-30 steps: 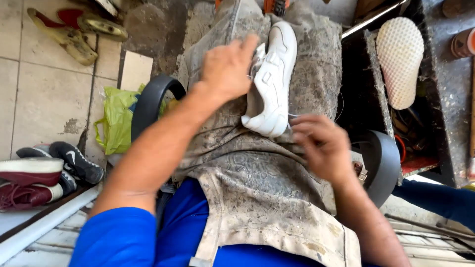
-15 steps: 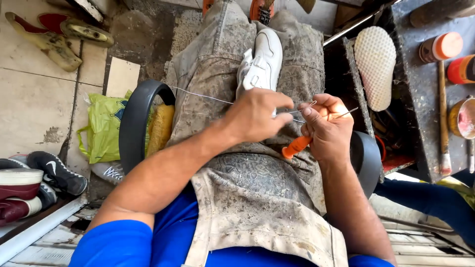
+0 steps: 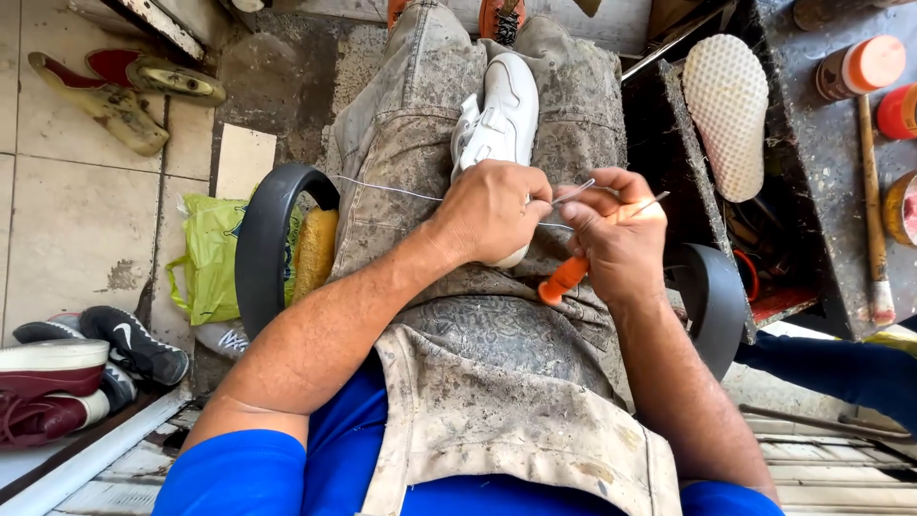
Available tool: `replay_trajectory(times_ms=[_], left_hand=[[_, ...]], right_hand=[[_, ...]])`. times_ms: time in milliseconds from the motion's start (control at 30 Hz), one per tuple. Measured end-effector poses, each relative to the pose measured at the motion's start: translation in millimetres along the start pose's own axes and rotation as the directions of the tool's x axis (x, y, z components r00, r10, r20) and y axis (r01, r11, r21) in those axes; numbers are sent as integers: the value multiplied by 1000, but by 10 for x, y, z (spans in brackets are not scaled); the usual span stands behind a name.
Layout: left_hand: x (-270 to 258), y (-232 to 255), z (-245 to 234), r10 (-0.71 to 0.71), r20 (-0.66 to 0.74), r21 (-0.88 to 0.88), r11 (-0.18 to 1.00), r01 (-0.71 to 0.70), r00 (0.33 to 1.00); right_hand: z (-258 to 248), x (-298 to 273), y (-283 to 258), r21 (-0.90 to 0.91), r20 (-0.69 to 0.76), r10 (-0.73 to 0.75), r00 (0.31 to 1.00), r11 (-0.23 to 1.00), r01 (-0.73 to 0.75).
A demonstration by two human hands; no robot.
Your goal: Hand-stitching the sole of a sneaker using an awl and thread at a workbench
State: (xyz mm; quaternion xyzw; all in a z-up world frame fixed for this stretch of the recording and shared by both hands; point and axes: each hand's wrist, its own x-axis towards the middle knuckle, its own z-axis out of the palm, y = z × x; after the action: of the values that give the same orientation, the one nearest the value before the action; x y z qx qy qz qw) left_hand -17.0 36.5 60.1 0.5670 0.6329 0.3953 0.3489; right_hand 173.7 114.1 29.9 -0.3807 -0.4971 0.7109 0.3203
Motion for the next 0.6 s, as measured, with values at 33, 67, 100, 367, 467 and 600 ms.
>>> replay_trajectory(times_ms=[33, 67, 100, 367, 467, 600], left_hand=[[7, -21, 1, -1, 4, 2, 1000, 1, 1000], [12, -44, 3, -11, -6, 4, 1000, 11, 1000], [10, -68, 1, -24, -17, 6, 1000, 24, 1000], [-139, -146, -129, -11, -63, -21, 1000, 10, 998], [-322, -345, -149, -53, -204, -116, 993, 30, 978], [-404, -705, -119, -167, -500, -586, 787, -190, 850]], right_hand=[[31, -13, 7, 4, -2, 1, 1000, 1000, -1], [63, -26, 16, -63, 17, 20, 1000, 998, -19], [99, -40, 25, -131, 38, 43, 998, 991, -37], [88, 32, 113, -76, 58, 54, 997, 996, -49], [-132, -98, -56, 104, 266, 59, 962, 990, -90], [-274, -376, -594, -87, 604, 223, 765, 973, -215]])
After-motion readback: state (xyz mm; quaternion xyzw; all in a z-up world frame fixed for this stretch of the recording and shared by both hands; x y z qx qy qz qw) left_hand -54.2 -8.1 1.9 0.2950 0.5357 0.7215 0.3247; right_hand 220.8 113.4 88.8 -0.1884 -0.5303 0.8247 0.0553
